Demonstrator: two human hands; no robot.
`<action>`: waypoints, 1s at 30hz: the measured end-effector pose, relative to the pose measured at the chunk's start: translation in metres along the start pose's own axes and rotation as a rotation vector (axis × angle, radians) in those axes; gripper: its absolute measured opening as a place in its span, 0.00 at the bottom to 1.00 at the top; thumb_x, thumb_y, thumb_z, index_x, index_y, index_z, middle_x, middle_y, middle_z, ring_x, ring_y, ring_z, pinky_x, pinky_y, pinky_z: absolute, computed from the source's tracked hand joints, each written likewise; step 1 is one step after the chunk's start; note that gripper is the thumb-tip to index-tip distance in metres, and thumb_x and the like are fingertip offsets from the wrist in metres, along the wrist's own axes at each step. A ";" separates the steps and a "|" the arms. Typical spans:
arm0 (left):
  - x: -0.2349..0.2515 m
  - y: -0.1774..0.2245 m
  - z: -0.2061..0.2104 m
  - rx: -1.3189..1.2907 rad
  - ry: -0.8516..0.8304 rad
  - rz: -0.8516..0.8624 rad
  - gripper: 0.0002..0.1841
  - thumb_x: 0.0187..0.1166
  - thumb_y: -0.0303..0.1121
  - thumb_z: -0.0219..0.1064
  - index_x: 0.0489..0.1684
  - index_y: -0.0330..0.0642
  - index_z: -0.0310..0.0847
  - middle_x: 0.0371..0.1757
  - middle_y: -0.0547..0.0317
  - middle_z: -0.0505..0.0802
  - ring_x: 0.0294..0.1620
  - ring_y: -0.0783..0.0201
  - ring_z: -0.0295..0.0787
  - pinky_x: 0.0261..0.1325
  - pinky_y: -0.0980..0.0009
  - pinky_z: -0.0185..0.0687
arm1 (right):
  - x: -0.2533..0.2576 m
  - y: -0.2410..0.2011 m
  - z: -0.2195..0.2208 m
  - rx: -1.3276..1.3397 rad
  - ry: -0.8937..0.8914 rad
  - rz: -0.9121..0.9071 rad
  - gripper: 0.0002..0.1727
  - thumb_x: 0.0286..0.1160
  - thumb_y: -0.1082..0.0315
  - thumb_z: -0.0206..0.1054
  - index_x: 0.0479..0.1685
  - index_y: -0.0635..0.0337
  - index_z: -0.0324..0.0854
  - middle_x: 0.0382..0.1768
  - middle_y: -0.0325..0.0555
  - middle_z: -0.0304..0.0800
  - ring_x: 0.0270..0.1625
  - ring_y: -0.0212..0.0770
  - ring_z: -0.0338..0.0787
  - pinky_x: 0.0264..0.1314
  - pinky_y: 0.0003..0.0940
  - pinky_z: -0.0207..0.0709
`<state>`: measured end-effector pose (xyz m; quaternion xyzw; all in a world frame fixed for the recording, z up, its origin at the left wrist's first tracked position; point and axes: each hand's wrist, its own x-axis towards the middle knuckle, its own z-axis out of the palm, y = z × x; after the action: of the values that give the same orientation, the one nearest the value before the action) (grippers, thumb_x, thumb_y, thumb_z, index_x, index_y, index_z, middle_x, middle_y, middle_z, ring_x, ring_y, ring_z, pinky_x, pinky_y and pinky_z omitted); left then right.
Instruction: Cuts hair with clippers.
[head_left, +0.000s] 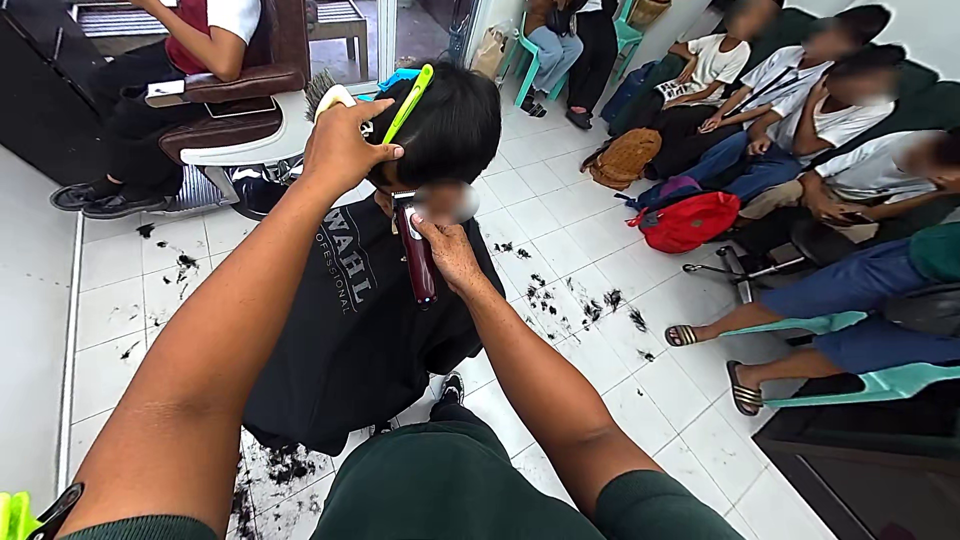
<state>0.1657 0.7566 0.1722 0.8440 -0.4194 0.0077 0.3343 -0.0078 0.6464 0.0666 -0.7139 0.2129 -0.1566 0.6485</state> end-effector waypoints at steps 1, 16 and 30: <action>0.000 0.000 0.000 0.003 -0.004 0.000 0.33 0.74 0.47 0.78 0.82 0.55 0.78 0.75 0.46 0.86 0.77 0.45 0.81 0.80 0.41 0.70 | -0.001 -0.001 -0.001 0.002 -0.002 0.030 0.22 0.90 0.53 0.58 0.54 0.67 0.82 0.39 0.51 0.90 0.41 0.41 0.92 0.50 0.41 0.87; 0.001 0.002 0.001 0.024 -0.006 0.000 0.34 0.74 0.47 0.78 0.83 0.54 0.77 0.75 0.47 0.86 0.77 0.46 0.80 0.80 0.42 0.69 | -0.001 -0.005 0.000 0.041 -0.006 -0.028 0.22 0.91 0.54 0.58 0.57 0.68 0.81 0.41 0.52 0.90 0.43 0.41 0.92 0.52 0.41 0.88; 0.001 0.003 -0.001 0.002 -0.011 -0.005 0.33 0.74 0.46 0.78 0.81 0.53 0.78 0.73 0.46 0.87 0.76 0.47 0.81 0.80 0.43 0.69 | -0.002 0.004 -0.006 0.086 0.011 0.040 0.22 0.92 0.54 0.55 0.50 0.68 0.83 0.38 0.51 0.89 0.40 0.41 0.91 0.50 0.42 0.87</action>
<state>0.1645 0.7558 0.1746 0.8453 -0.4192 0.0028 0.3312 -0.0130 0.6426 0.0632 -0.6800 0.2238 -0.1567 0.6804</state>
